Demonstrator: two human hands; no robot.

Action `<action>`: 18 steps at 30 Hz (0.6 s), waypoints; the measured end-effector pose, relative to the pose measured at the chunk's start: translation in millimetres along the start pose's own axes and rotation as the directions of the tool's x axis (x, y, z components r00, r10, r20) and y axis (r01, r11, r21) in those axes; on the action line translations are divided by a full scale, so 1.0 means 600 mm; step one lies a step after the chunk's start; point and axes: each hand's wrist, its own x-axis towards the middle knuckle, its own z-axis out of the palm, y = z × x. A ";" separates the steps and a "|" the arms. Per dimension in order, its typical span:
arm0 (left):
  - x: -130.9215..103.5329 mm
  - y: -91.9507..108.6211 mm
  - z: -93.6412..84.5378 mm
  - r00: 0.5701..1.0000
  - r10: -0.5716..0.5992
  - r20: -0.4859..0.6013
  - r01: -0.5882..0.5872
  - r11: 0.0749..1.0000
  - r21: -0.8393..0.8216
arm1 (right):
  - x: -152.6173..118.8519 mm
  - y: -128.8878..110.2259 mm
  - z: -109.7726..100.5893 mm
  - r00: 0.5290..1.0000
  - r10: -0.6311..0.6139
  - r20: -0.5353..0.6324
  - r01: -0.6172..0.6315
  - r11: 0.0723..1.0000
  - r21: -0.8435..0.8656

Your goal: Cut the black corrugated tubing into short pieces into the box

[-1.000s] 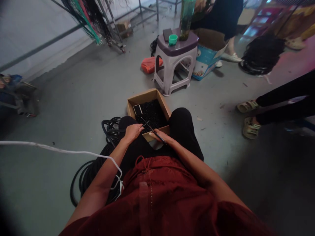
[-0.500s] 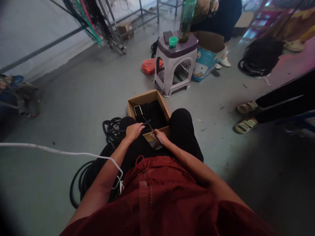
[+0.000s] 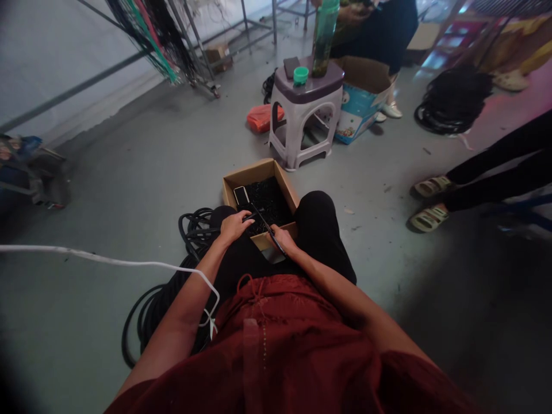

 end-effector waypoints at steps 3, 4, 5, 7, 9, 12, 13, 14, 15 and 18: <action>0.012 -0.001 0.001 1.000 -0.023 -0.011 0.022 0.997 -0.069 | 0.010 0.001 -0.001 0.999 0.016 -0.036 -0.014 0.998 0.055; 0.017 -0.001 0.002 0.999 -0.027 -0.018 0.025 0.995 -0.093 | 0.015 0.001 -0.002 0.998 0.026 -0.054 -0.022 0.996 0.082; 0.021 -0.001 0.002 0.999 -0.033 -0.024 0.030 0.992 -0.120 | 0.021 0.003 -0.003 0.996 0.041 -0.075 -0.032 0.993 0.114; 0.028 -0.001 0.003 0.998 -0.048 -0.030 0.042 0.982 -0.184 | 0.034 0.005 -0.006 0.991 0.079 -0.112 -0.056 0.979 0.195; 0.032 0.000 0.003 0.998 -0.052 -0.027 0.044 0.970 -0.240 | 0.045 0.007 -0.010 0.985 0.117 -0.124 -0.075 0.950 0.302; 0.029 0.005 -0.006 1.000 -0.019 -0.018 0.013 0.954 -0.300 | 0.056 0.003 -0.013 0.987 0.132 -0.090 -0.071 0.868 0.491; 0.025 0.006 -0.010 1.000 -0.003 -0.009 0.000 0.946 -0.323 | 0.058 -0.001 -0.013 0.989 0.126 -0.074 -0.065 0.833 0.549; 0.020 0.008 -0.015 1.000 0.016 -0.001 -0.015 0.937 -0.349 | 0.060 -0.005 -0.011 0.991 0.118 -0.059 -0.060 0.799 0.599; 0.015 0.009 -0.021 0.999 0.038 0.005 -0.033 0.926 -0.376 | 0.062 -0.012 -0.010 0.993 0.107 -0.041 -0.057 0.770 0.635; -0.001 0.013 -0.033 0.992 0.127 0.019 -0.106 0.893 -0.438 | 0.069 -0.036 -0.006 0.998 0.061 -0.001 -0.038 0.630 0.776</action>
